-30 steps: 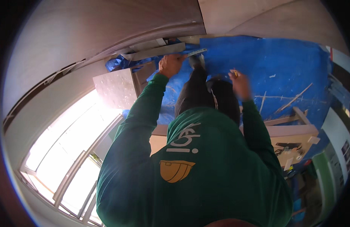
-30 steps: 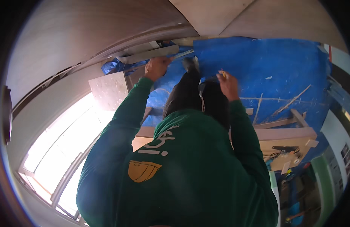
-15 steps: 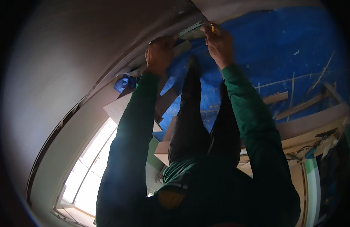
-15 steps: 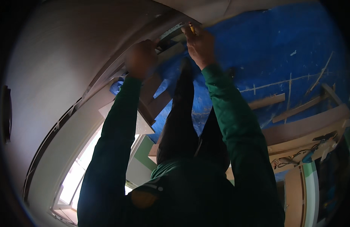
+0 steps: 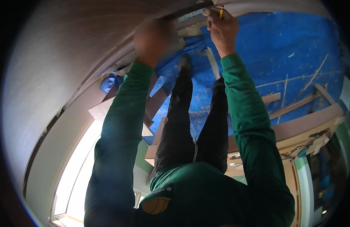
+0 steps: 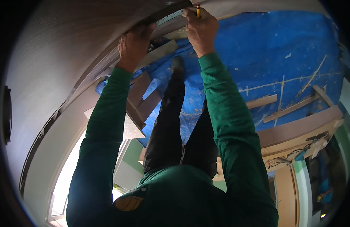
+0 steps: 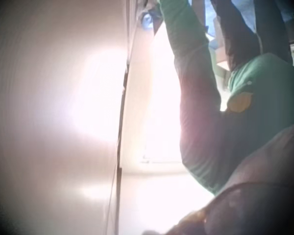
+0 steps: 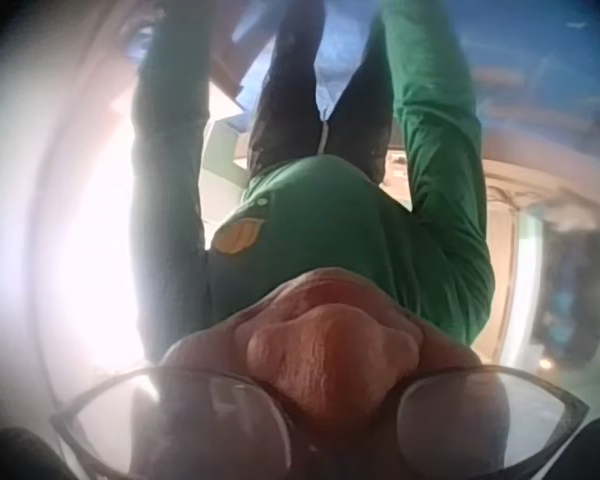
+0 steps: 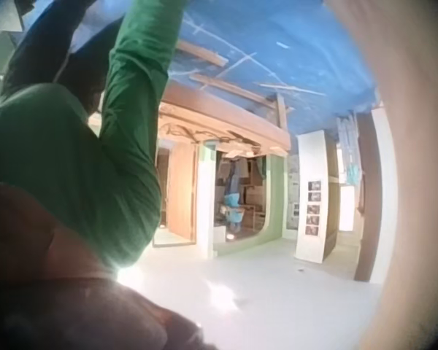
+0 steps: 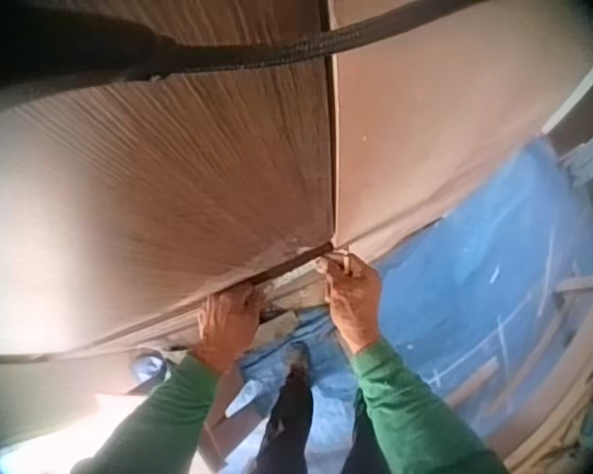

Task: The person measures and marks wooden trim pieces using a tape measure and pencil. They position the trim against a curved wooden structure, likely a staircase, and mark the cut lines for fitting. The person uses a tape measure to verify dimensions on the structure and the trim pieces.

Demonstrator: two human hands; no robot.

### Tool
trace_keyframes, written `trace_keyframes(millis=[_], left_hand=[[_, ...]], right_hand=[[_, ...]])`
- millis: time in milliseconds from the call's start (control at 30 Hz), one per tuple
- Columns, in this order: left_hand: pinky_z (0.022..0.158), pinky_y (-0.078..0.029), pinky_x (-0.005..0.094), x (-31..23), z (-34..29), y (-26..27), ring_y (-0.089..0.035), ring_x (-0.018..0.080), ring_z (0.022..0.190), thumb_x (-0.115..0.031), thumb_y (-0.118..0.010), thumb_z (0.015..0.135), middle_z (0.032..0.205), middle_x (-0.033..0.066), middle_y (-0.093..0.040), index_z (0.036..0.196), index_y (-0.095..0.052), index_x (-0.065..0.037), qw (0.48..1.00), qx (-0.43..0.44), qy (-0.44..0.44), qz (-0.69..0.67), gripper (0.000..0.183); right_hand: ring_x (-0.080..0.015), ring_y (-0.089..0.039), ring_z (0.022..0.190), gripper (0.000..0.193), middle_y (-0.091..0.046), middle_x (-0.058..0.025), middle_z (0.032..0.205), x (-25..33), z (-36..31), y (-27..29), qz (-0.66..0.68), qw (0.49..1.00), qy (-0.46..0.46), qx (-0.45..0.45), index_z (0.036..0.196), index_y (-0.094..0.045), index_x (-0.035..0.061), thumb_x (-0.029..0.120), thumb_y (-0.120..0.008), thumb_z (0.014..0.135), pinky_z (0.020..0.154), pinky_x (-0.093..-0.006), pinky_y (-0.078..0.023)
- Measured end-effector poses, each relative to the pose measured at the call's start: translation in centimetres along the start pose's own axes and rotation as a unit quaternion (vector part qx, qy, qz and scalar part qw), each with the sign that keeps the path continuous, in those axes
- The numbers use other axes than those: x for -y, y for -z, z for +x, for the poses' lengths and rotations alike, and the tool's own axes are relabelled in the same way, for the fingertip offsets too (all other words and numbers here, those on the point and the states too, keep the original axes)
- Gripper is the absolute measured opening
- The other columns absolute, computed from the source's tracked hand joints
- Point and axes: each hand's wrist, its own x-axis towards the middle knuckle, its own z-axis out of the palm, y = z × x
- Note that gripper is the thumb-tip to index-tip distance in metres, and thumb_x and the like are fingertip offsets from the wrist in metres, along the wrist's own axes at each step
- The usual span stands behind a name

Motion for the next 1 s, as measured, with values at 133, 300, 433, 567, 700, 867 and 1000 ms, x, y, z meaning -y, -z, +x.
trace_keyframes(millis=[133,300,433,567,700,867,1000], left_hand=[[0.086,-0.058,0.0534,0.9,-0.2,-0.8,-0.074,0.0447,0.091,-0.053,-0.067,0.104,0.089,0.0156,-0.08,0.091,-0.084,-0.013,1.0,0.003,0.021,0.021,0.046],[0.087,-0.058,0.0529,0.5,0.0,-0.6,-0.075,0.0432,0.091,-0.055,-0.067,0.103,0.084,0.0139,-0.079,0.09,-0.084,-0.012,0.998,0.028,0.05,0.028,0.048],[0.085,-0.057,0.0555,0.1,0.1,-0.4,-0.075,0.0442,0.091,-0.054,-0.069,0.102,0.083,0.0162,-0.078,0.091,-0.083,-0.011,0.998,0.019,0.045,0.042,0.046],[0.083,-0.059,0.0564,0.2,0.2,-0.2,-0.076,0.0455,0.09,-0.054,-0.071,0.101,0.091,0.0202,-0.079,0.097,-0.084,-0.011,0.998,0.022,0.037,0.034,0.045],[0.083,-0.059,0.0557,0.0,0.2,-0.3,-0.075,0.0462,0.089,-0.053,-0.072,0.1,0.087,0.0205,-0.078,0.096,-0.083,-0.01,0.999,-0.006,0.029,0.039,0.045],[0.083,-0.059,0.055,0.4,0.2,-0.4,-0.076,0.0451,0.089,-0.055,-0.072,0.1,0.088,0.0192,-0.079,0.096,-0.084,-0.011,0.999,0.007,0.034,0.039,0.046],[0.083,-0.059,0.0547,0.5,0.3,-0.6,-0.076,0.0447,0.087,-0.056,-0.072,0.099,0.087,0.0184,-0.079,0.095,-0.084,-0.011,0.998,0.013,0.044,0.04,0.047]], right_hand=[[-0.0081,-0.057,0.056,0.013,-0.075,-0.0046,0.076,-0.2,0.0,-0.2,0.016,1.0,-0.017,-0.009,0.1,-0.081,0.0002,0.012,-0.078,0.097,0.054,-0.0276,-0.046],[-0.0085,-0.057,0.057,0.012,-0.078,-0.0049,0.078,0.1,-0.2,-0.2,-0.014,1.0,-0.007,-0.017,0.1,-0.081,0.0009,0.012,-0.078,0.097,0.054,-0.0279,-0.047],[-0.0091,-0.058,0.058,0.011,-0.08,-0.0059,0.082,-0.6,0.4,0.2,-0.044,0.999,0.021,-0.006,0.099,-0.081,0.0017,0.012,-0.078,0.096,0.057,-0.0293,-0.049],[-0.0098,-0.059,0.059,0.012,-0.082,-0.0068,0.083,-1.0,0.8,0.3,-0.061,0.998,0.035,-0.003,0.097,-0.081,0.0018,0.014,-0.078,0.095,0.059,-0.03,-0.05],[-0.0058,-0.057,0.058,0.012,-0.082,-0.0073,0.091,-0.9,0.8,0.3,-0.04,0.998,0.041,0.027,0.101,-0.08,0.0007,0.011,-0.076,0.098,0.051,-0.0228,-0.045],[-0.02,-0.071,0.082,0.013,-0.079,-0.0086,0.09,1.9,0.2,-0.2,-0.201,0.977,0.077,0.011,0.094,-0.078,0.0033,0.015,-0.074,0.098,0.077,-0.0343,-0.055],[-0.0118,-0.067,0.073,0.014,-0.077,-0.0057,0.082,0.5,0.6,-0.3,-0.08,0.994,0.077,0.003,0.091,-0.076,0.0001,0.011,-0.075,0.099,0.067,-0.0284,-0.051]])
